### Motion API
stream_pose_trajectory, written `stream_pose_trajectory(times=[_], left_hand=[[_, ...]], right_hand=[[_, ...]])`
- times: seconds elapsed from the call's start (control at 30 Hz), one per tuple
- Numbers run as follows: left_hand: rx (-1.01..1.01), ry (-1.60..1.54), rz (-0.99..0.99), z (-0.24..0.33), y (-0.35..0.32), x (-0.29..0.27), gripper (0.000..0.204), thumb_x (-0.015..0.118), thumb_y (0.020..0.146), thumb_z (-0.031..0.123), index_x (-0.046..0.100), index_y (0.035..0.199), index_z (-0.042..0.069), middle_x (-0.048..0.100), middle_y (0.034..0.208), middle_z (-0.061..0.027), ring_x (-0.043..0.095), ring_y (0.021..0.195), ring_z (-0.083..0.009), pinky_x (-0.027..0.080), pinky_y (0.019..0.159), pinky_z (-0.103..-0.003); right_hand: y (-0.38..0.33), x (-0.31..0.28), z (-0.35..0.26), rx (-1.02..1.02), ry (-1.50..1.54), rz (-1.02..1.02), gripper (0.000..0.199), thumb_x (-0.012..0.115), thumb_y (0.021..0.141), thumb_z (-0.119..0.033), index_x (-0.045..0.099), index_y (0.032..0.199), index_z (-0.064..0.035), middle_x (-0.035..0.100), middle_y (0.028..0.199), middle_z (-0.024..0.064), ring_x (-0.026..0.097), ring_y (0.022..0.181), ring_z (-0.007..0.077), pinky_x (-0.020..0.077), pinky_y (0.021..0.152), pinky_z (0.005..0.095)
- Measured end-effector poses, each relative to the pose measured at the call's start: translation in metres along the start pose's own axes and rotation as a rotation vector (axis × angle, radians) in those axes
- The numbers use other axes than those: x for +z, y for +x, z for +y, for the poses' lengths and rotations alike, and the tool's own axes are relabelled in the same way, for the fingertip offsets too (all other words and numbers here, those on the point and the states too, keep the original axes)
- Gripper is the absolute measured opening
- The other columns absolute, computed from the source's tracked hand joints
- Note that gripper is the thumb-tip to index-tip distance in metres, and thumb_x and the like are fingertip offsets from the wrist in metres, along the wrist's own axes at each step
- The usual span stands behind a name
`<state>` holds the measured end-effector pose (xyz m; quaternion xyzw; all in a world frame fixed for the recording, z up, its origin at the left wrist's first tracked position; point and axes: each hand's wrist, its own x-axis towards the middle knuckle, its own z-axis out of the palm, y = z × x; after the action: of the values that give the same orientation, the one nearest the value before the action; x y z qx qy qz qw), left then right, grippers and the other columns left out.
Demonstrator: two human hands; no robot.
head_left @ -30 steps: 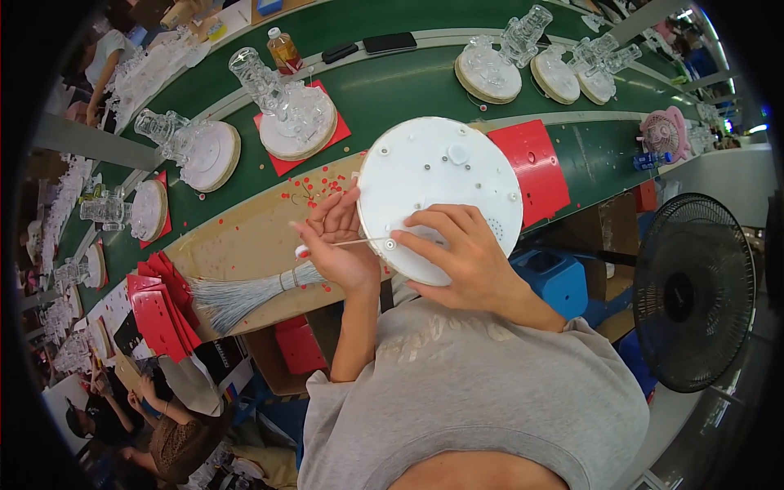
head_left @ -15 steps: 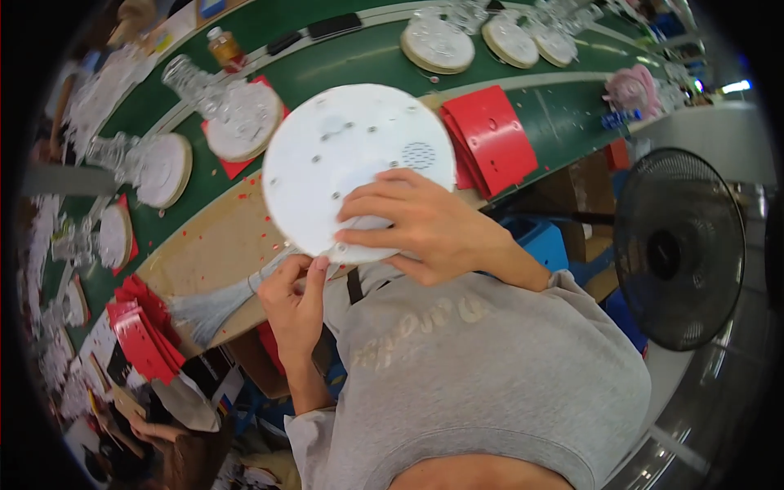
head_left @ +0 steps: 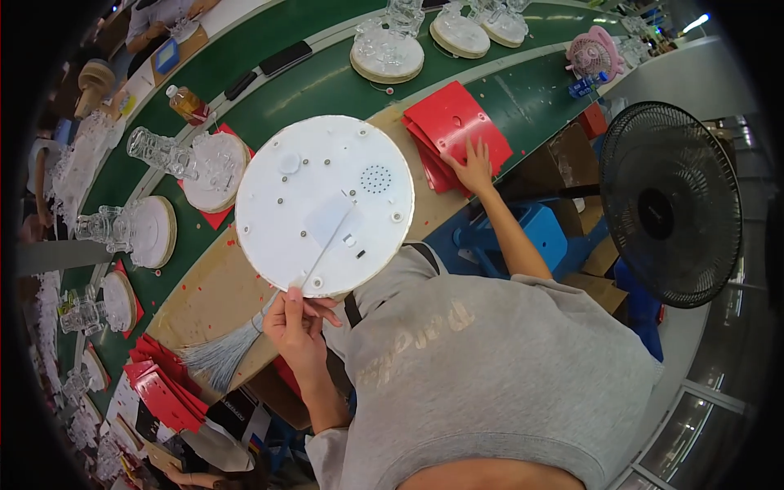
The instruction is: Assembling electrical wiring and components onto a cardboard template for light fixtures.
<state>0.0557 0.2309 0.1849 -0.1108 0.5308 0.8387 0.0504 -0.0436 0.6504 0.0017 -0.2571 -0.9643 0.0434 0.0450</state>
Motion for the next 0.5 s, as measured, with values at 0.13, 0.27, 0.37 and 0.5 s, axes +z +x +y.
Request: stream_pose_trajectory(times=[0.13, 0.27, 0.37, 0.5], left_hand=[[-0.012, -0.001, 0.056, -0.002, 0.003, 0.0, 0.038, 0.054, 0.106, 0.021, 0.05, 0.072, 0.003, 0.07, 0.072, -0.0232, 0.055, 0.039, -0.0177, 0.03, 0.036, -0.02], [-0.016, -0.03, 0.058, -0.001, 0.004, 0.001, 0.039, 0.055, 0.105, 0.021, 0.05, 0.071, 0.004, 0.069, 0.071, -0.0234, 0.055, 0.04, -0.0174, 0.03, 0.036, -0.021], [-0.006, -0.038, 0.045, 0.001, 0.007, 0.007, 0.039, 0.056, 0.105, 0.022, 0.05, 0.071, 0.005, 0.069, 0.07, -0.023, 0.055, 0.04, -0.0169, 0.031, 0.037, -0.021], [-0.007, 0.012, 0.088, -0.001, 0.005, 0.008, 0.039, 0.056, 0.105, 0.022, 0.05, 0.07, 0.005, 0.068, 0.069, -0.022, 0.054, 0.04, -0.016, 0.033, 0.037, -0.022]], right_hand=[[-0.009, 0.033, 0.034, -0.075, 0.153, -0.022, 0.091, 0.06, 0.087, -0.072, 0.044, 0.154, -0.0123, 0.036, 0.162, 0.0186, 0.034, 0.149, 0.0368, 0.034, 0.116, 0.0543], [-0.006, 0.03, 0.038, -0.182, 0.123, -0.007, 0.083, 0.056, 0.092, -0.069, 0.047, 0.152, -0.012, 0.044, 0.156, 0.0204, 0.042, 0.145, 0.038, 0.0414, 0.111, 0.0536], [0.01, 0.016, 0.052, -0.33, 0.043, -0.067, 0.068, 0.05, 0.1, -0.059, 0.052, 0.147, -0.0114, 0.055, 0.146, 0.0216, 0.056, 0.13, 0.0425, 0.0507, 0.1, 0.0521], [0.043, -0.084, 0.046, -0.329, 0.085, 0.316, 0.024, 0.056, 0.1, -0.022, 0.074, 0.108, -0.0086, 0.073, 0.097, 0.0174, 0.072, 0.087, 0.0366, 0.0564, 0.071, 0.0494]])
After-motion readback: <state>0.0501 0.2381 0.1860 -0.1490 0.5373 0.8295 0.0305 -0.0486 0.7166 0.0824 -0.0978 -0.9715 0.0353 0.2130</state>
